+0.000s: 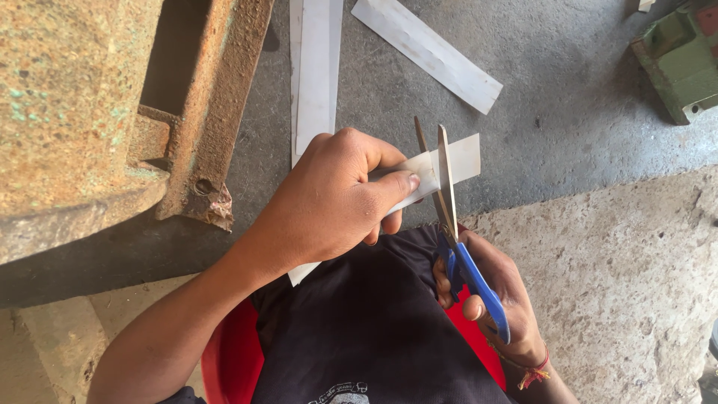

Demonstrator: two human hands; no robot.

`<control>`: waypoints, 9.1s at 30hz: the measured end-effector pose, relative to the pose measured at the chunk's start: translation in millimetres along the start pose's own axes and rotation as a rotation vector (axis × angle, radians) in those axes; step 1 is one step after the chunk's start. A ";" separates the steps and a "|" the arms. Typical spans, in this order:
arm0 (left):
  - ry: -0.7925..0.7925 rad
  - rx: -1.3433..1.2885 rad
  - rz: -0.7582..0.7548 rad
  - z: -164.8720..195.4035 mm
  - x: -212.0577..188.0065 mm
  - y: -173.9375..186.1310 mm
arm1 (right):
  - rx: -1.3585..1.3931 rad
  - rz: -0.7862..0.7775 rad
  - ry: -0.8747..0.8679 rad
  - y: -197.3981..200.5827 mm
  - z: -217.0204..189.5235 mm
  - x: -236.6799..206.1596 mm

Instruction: The person sits at a metal workbench and cuts a white plastic sheet into narrow strips using scissors. The person folds and trims the strips to size and inserts the finished strips into the slots of a circular metal drum assembly on the bench.

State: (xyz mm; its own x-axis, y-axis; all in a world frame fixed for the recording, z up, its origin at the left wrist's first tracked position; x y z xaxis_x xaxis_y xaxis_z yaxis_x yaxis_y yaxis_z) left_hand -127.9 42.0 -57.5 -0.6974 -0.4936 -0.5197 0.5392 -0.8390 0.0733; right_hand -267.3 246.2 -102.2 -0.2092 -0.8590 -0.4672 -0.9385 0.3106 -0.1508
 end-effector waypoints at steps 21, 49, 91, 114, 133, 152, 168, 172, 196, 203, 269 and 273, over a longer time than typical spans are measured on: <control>-0.007 0.005 0.012 3.5 -2.1 1.6 | -0.009 -0.016 0.062 1.8 2.5 2.3; -0.052 -0.006 0.028 -1.1 -0.3 0.9 | -0.010 -0.006 0.047 1.1 2.1 4.8; -0.043 -0.017 0.019 -0.1 -1.9 2.3 | 0.020 0.014 0.028 5.2 6.4 3.9; -0.055 -0.046 0.050 -6.5 -1.7 3.6 | -0.021 0.044 0.027 -0.1 3.0 5.1; -0.034 -0.048 0.032 -3.5 -0.8 4.3 | -0.062 0.050 0.052 7.8 4.2 4.8; -0.066 -0.077 0.014 -6.4 1.2 8.0 | -0.096 0.029 0.138 13.9 8.1 6.3; -0.129 -0.131 0.059 -12.9 3.2 20.2 | -0.412 0.316 0.262 33.8 -33.4 9.1; -0.161 -0.260 0.104 -16.6 5.5 31.0 | -1.281 0.662 0.410 57.3 -86.6 28.0; -0.557 0.776 1.026 3.8 29.5 40.7 | -0.798 0.159 0.702 12.8 -156.8 144.3; -0.227 0.940 0.995 -24.9 31.8 42.8 | -1.073 0.095 0.972 23.8 -163.6 165.0; -0.449 1.247 0.766 -35.3 -21.3 -15.5 | -1.256 0.067 0.869 2.5 -110.5 84.2; -0.522 1.178 0.773 -28.8 -25.5 -26.4 | -1.077 0.044 0.825 2.3 -102.9 75.4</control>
State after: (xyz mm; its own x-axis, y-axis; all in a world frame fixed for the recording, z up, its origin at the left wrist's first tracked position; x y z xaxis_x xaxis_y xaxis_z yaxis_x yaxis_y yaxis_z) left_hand -110.7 83.3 -70.7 -0.6483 -0.6993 0.3013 0.3416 0.0865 0.9359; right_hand -313.5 140.3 -48.1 0.0097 -0.9664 0.2568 -0.5945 0.2009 0.7786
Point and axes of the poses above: each hand's wrist, its own x-axis towards the middle knuckle, its own y-axis out of the back of the hand, z = x × y, the point moved 4 cm from there along x, towards the middle knuckle, and after that the axes turned 4 degrees about y, right-handed, at the moved point
